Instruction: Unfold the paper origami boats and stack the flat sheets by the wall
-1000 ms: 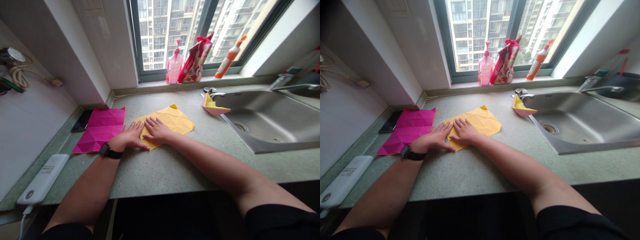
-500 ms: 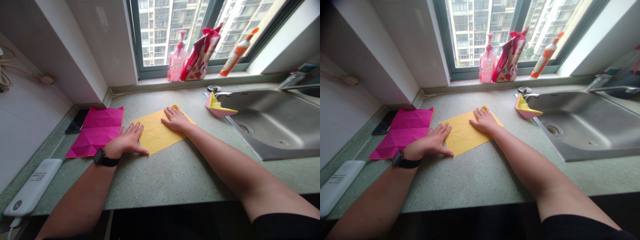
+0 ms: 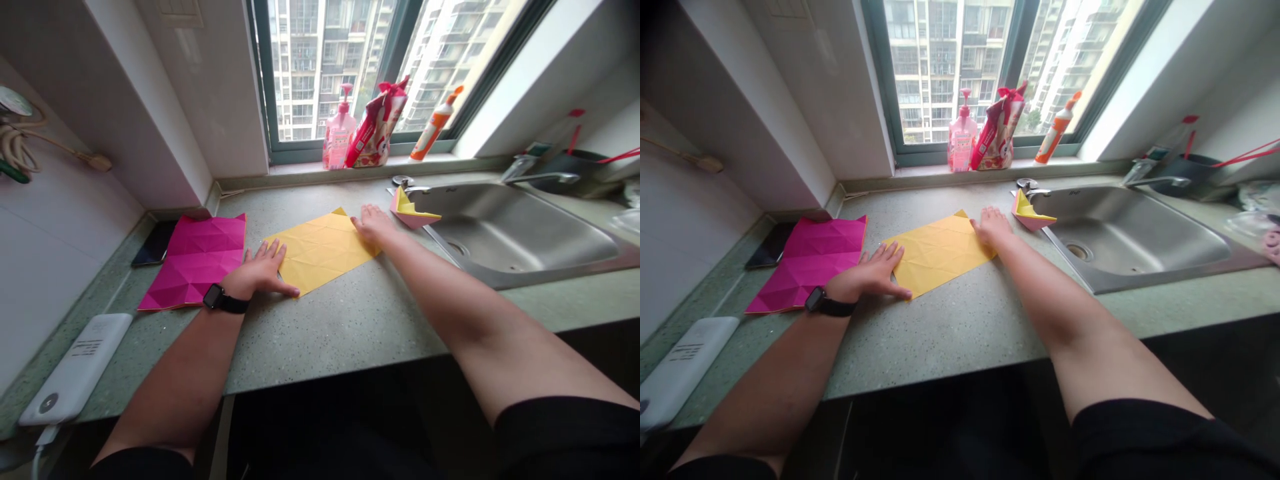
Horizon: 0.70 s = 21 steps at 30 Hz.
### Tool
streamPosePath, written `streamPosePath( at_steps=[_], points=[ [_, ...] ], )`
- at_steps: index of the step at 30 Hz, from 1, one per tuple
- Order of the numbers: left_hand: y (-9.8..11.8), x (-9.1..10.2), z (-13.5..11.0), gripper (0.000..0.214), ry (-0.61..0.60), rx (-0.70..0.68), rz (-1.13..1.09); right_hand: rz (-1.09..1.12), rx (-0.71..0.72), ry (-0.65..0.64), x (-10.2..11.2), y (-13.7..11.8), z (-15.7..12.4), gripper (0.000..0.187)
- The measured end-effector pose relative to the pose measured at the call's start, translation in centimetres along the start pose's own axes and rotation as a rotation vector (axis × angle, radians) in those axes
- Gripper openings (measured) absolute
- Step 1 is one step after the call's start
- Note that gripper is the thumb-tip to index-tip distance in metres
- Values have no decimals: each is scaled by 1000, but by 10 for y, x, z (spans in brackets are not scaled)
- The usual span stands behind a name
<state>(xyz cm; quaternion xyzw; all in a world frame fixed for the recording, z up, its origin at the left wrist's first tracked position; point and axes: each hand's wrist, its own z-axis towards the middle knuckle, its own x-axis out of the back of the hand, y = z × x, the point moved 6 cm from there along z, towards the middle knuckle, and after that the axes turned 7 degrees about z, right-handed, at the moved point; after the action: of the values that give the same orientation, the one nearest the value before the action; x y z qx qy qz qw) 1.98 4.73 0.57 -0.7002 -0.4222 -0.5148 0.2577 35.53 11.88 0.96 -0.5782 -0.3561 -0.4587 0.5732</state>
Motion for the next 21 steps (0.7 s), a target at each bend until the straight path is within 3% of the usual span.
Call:
streamPosePath(
  at_steps=[2, 6, 9, 13, 21],
  points=[
    [0, 0, 0, 153, -2, 12, 5, 41, 165, 37, -4, -40, -12, 86],
    [1, 0, -1, 154, -19, 35, 4, 80, 535, -114, -49, -137, -63, 81],
    [1, -1, 0, 155, -23, 33, -5, 40, 561, -207, -77, -165, -92, 81],
    [-2, -3, 3, 154, -15, 21, 3, -21, 475, -179, -75, -140, -90, 80],
    [0, 1, -3, 153, -36, 20, 20, -69, 127, -120, -29, -17, -45, 81]
  ],
)
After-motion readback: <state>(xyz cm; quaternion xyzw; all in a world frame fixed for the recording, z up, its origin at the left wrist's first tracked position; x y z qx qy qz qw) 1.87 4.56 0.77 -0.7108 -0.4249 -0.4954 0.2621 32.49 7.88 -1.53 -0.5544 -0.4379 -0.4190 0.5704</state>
